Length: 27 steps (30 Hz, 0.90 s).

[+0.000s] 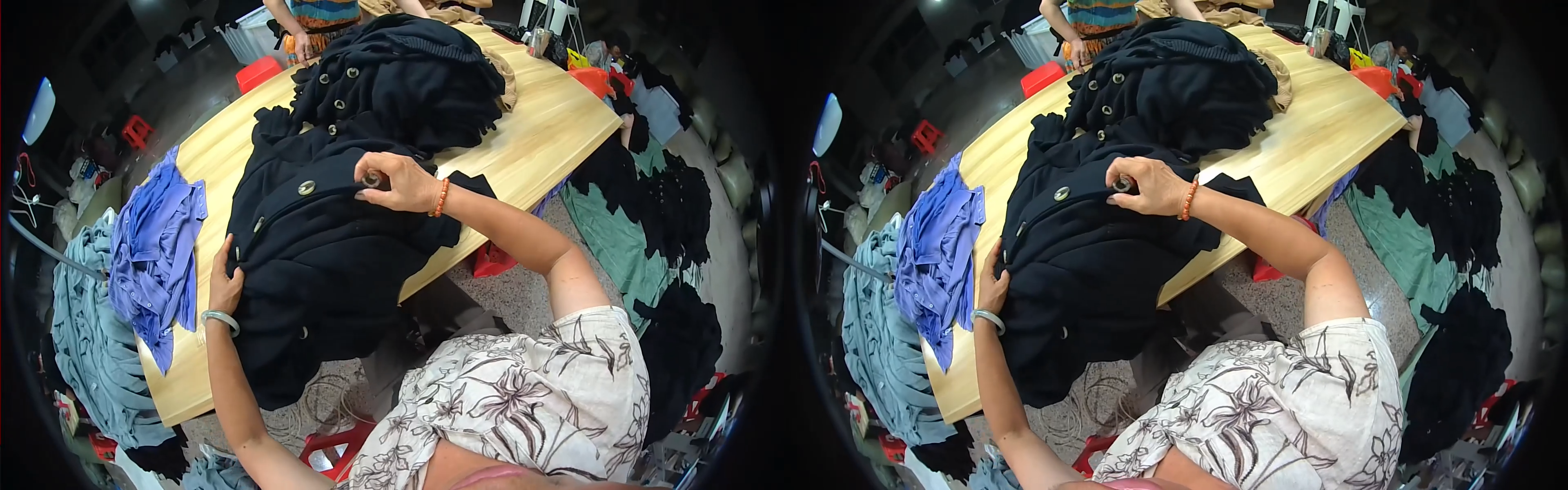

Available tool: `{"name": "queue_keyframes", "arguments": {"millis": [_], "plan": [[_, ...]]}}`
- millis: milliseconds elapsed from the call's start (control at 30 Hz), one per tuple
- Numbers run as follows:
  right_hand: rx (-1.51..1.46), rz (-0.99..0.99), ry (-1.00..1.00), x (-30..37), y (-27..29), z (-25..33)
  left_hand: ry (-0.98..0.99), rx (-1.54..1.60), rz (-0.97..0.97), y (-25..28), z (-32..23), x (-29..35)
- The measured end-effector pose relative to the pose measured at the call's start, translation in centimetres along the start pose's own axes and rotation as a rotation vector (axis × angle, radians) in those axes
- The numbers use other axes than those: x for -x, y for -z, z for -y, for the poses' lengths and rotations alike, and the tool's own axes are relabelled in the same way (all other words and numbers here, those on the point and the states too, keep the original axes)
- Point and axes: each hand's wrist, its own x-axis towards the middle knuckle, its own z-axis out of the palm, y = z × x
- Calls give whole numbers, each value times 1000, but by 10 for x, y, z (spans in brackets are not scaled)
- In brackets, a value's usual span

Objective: Inspecting and handling black garments with large metal eyelets on a production table.

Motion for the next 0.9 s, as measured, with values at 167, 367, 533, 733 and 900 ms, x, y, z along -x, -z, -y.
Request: {"name": "queue_keyframes", "arguments": {"millis": [167, 367, 533, 733, 900], "plan": [[23, 7, -57, 8, -18, 7, 21, 19, -48, -7, 14, 4], [50, 29, -50, 10, -31, 27, 23, 117, -110, -3, 57, 2], [4, 17, 0, 9, -45, 32, 0, -5, -159, 10, 54, 10], [49, 102, -12, 6, -27, 27, -222, -533, -433, 21, -65, 75], [23, 65, 44, 6, -35, 12, 56, 48, -398, -30, -119, 181]]}}
